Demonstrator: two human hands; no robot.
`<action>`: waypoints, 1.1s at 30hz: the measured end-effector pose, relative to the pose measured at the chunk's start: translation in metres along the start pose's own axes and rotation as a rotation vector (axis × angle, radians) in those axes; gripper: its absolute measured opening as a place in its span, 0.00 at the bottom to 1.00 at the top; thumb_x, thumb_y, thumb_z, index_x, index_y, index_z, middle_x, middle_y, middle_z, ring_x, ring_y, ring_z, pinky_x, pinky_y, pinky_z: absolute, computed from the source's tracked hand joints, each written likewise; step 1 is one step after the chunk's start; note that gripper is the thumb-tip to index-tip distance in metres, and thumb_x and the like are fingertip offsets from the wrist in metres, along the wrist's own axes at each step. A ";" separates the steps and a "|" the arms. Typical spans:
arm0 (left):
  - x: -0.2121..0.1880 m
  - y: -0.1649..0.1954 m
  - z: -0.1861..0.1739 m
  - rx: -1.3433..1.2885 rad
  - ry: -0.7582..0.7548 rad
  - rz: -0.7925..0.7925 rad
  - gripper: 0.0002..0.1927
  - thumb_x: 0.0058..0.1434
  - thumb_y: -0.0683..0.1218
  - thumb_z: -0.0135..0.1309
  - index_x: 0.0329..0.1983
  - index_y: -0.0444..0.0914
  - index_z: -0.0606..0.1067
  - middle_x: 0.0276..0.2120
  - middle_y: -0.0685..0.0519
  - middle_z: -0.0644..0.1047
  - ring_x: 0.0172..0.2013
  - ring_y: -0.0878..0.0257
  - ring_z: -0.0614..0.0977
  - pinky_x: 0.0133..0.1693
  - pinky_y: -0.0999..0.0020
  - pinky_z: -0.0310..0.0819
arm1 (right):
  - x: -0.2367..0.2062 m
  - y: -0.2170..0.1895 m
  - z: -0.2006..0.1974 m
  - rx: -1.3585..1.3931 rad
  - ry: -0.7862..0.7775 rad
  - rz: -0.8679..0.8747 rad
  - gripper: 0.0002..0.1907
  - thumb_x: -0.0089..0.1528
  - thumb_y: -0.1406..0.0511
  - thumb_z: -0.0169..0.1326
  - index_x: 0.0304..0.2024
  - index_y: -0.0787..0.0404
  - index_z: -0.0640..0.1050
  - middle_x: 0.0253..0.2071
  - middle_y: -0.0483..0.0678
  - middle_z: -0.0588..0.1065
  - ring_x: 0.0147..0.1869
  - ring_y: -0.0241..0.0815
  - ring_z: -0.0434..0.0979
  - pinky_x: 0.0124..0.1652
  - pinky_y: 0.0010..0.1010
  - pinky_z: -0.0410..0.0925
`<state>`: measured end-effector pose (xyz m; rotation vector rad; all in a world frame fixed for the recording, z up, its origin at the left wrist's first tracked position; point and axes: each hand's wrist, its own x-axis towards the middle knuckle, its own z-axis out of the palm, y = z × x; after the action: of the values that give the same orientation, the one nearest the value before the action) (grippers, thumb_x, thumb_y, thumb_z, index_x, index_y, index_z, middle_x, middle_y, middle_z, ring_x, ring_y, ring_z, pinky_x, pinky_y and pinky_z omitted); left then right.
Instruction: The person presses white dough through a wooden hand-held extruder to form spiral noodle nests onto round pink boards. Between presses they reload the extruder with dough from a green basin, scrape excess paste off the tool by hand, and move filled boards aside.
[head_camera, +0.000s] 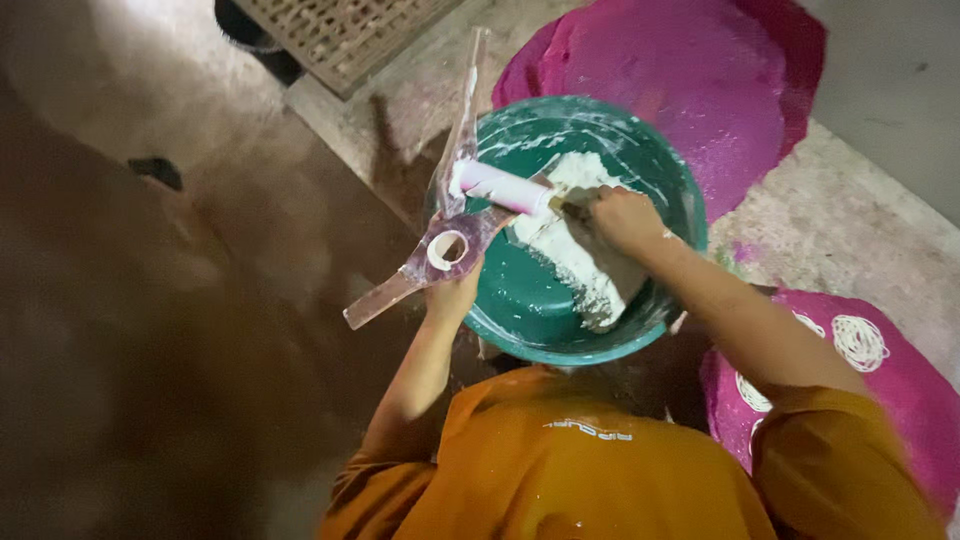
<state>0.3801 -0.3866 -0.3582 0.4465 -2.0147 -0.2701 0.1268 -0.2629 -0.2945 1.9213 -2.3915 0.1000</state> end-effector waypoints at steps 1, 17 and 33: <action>-0.002 -0.001 0.003 -0.151 0.007 -0.131 0.15 0.61 0.39 0.57 0.51 0.33 0.73 0.44 0.45 0.78 0.47 0.52 0.79 0.53 0.55 0.72 | 0.003 -0.001 0.000 0.012 0.015 -0.055 0.19 0.65 0.53 0.53 0.49 0.58 0.80 0.38 0.56 0.79 0.40 0.57 0.82 0.39 0.46 0.74; -0.021 -0.018 0.012 -0.345 -0.094 -0.355 0.15 0.63 0.40 0.59 0.52 0.34 0.72 0.41 0.47 0.79 0.45 0.52 0.81 0.50 0.57 0.74 | 0.000 0.010 -0.014 -0.111 -0.189 -0.043 0.12 0.64 0.62 0.51 0.46 0.61 0.78 0.39 0.56 0.78 0.39 0.59 0.82 0.37 0.50 0.73; -0.020 -0.006 0.002 -0.436 -0.069 -0.423 0.12 0.65 0.40 0.59 0.51 0.34 0.74 0.45 0.47 0.79 0.48 0.52 0.81 0.53 0.58 0.73 | -0.067 -0.013 0.003 -0.307 -0.627 -0.198 0.21 0.67 0.64 0.43 0.63 0.54 0.72 0.32 0.52 0.81 0.34 0.52 0.84 0.32 0.42 0.76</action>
<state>0.3875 -0.3839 -0.3775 0.5837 -1.8400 -0.9740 0.1542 -0.2005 -0.3037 2.2450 -2.3088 -0.9508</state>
